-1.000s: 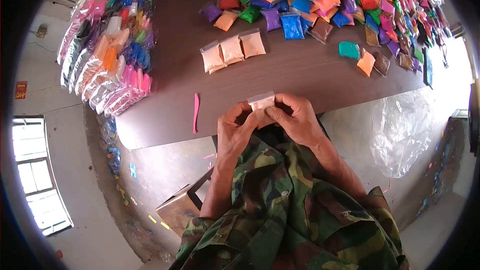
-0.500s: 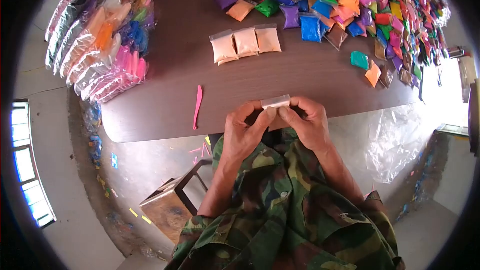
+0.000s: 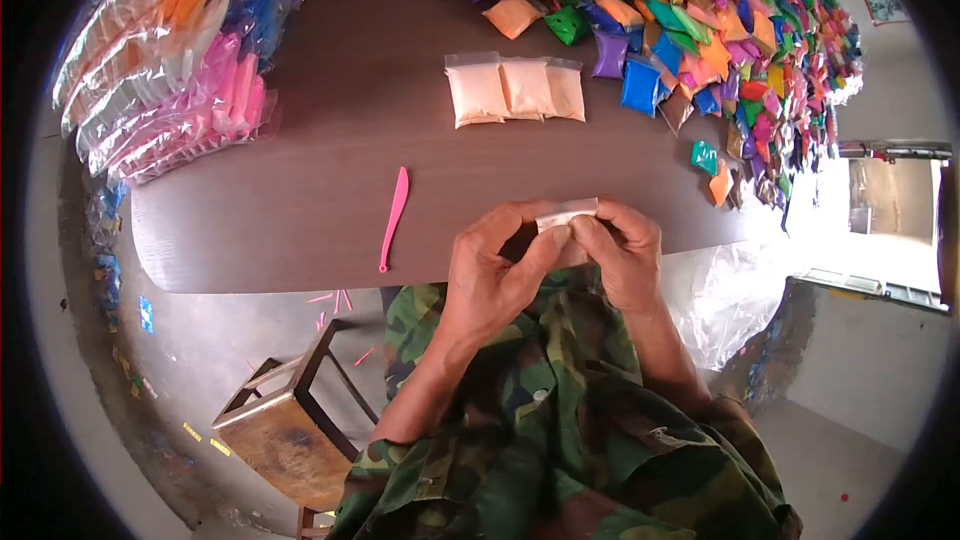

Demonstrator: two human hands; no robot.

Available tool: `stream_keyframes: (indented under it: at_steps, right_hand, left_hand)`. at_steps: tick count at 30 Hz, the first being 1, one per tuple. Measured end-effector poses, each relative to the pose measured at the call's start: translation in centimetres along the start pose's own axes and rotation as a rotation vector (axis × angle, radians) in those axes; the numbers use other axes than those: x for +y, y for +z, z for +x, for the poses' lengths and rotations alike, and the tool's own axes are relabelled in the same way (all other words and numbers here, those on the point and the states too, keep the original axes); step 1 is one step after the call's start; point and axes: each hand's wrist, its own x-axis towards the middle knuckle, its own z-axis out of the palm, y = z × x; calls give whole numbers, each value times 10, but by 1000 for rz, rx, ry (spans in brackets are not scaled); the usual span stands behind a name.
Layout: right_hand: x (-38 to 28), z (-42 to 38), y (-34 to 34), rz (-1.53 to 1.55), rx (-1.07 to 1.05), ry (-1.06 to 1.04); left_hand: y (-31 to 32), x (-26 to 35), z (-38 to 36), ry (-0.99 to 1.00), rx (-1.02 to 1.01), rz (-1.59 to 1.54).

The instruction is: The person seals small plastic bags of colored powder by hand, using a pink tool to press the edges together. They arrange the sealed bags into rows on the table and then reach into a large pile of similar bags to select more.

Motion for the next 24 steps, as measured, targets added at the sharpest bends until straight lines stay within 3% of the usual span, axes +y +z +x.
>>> stream_keyframes:
  at_steps: [5,9,12,16,19,24]
  right_hand:
    - [-9,9,18,-107,-46,-21]
    - [-14,12,33,-17,-60,29]
    - [-13,11,25,-49,-161,121]
    - [-8,13,16,-26,-203,123]
    - [-1,10,0,-201,-233,-7]
    - [-9,0,-17,-21,-211,142]
  left_hand:
    - [-17,-1,4,80,26,88]
    - [-26,-12,1,142,94,72]
    - [-29,-1,-3,-6,180,-5]
    - [-19,12,-2,-66,106,-132]
    - [-13,7,-3,-4,83,115]
    - [7,1,-5,25,72,277]
